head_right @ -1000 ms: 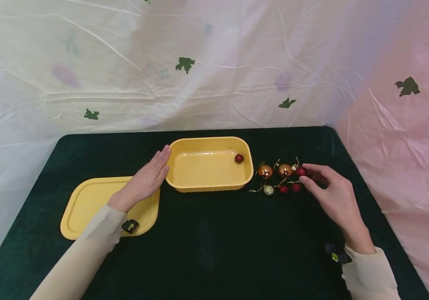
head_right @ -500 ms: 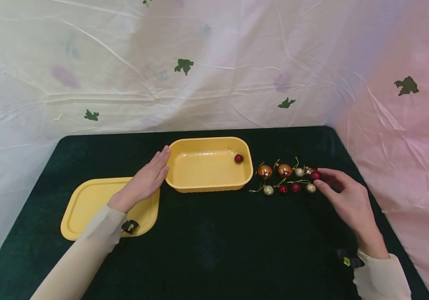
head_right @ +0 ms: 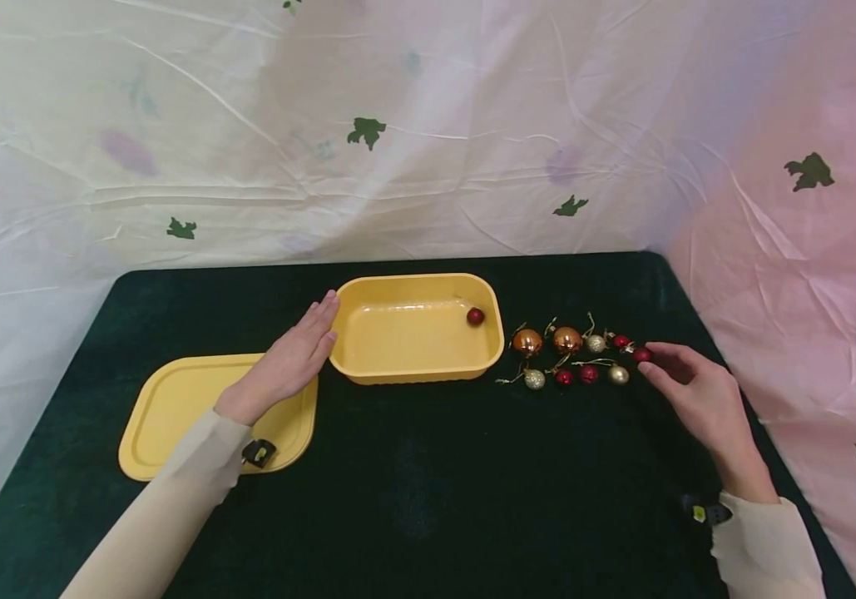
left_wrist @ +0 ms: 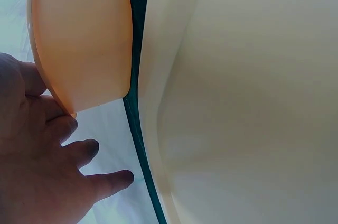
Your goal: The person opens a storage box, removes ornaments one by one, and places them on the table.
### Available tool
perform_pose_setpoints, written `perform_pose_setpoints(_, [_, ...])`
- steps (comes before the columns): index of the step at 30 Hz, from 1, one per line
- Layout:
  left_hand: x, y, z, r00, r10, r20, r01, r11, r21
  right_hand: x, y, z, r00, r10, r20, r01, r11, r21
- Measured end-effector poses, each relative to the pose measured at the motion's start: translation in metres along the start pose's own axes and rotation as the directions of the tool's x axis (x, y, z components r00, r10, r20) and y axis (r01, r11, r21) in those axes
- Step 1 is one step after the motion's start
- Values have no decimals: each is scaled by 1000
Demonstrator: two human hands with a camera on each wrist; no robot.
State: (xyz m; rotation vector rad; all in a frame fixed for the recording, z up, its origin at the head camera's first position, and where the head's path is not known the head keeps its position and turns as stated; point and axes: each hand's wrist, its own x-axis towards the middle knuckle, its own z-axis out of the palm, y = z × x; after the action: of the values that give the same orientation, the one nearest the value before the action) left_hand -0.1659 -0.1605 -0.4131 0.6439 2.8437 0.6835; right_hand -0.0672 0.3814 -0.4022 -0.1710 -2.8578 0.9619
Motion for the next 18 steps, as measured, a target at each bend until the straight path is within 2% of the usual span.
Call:
perform_pose_setpoints(9, [0,0,-1,1000,-3,6,3,1000,-1,11,18,1,1000,-3,21,5,996,-86])
perform_pose_setpoints(18, [-1,1,-1,1000,-3,4,3,1000,-6,19,28,2,995,2,100,13,989,-150])
